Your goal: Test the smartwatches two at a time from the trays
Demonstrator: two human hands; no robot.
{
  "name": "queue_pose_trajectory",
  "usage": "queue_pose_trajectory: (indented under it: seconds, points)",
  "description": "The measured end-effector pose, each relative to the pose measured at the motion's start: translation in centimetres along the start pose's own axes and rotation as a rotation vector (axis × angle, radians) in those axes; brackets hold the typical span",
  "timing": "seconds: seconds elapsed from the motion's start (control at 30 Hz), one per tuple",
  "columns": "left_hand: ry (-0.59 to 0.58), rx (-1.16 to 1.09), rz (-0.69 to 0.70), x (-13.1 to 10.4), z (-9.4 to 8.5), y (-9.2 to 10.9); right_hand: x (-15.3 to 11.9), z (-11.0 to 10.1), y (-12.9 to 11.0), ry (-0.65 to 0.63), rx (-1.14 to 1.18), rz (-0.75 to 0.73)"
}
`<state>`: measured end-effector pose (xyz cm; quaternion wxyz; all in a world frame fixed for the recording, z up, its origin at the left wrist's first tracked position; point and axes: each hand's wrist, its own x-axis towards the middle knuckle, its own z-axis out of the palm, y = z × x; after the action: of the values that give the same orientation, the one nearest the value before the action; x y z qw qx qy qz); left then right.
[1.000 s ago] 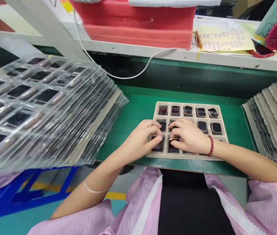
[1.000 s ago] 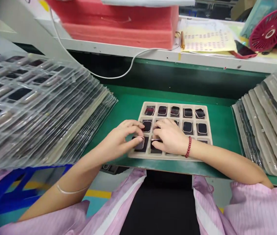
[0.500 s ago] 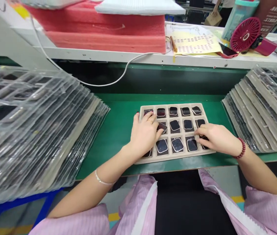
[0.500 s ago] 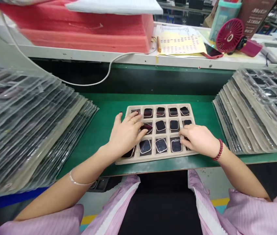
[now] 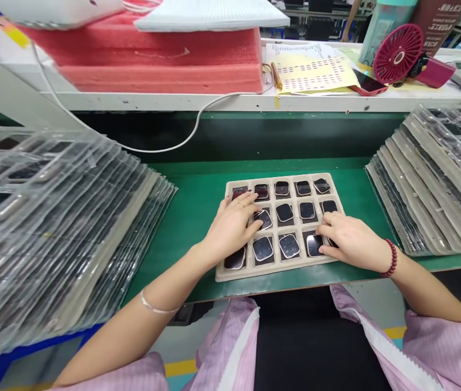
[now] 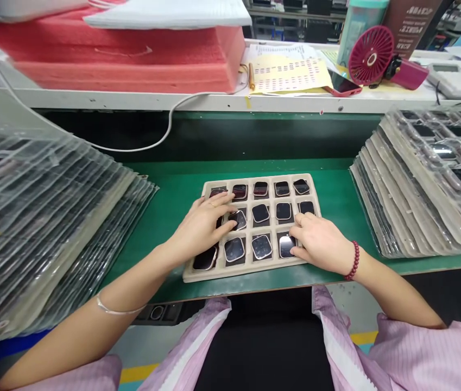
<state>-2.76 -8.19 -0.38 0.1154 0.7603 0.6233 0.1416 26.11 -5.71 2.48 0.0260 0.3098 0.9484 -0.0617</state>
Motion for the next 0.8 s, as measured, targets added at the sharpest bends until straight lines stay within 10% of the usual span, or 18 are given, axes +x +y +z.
queue_pose_trajectory:
  seconds: [0.27, 0.5, 0.8]
  points:
    - [-0.006, -0.053, 0.282, -0.7, 1.3, 4.7, 0.6, 0.2, 0.8, 0.048, 0.400, -0.112]
    - [-0.138, -0.394, 0.368, -1.2, 0.9, 5.5, 3.8, 0.0, 4.5, -0.021, 1.350, 0.069]
    - [-0.014, -1.163, -0.237, 11.2, 0.7, 2.3, 12.9, 0.8, 6.6, 0.405, 1.705, 0.300]
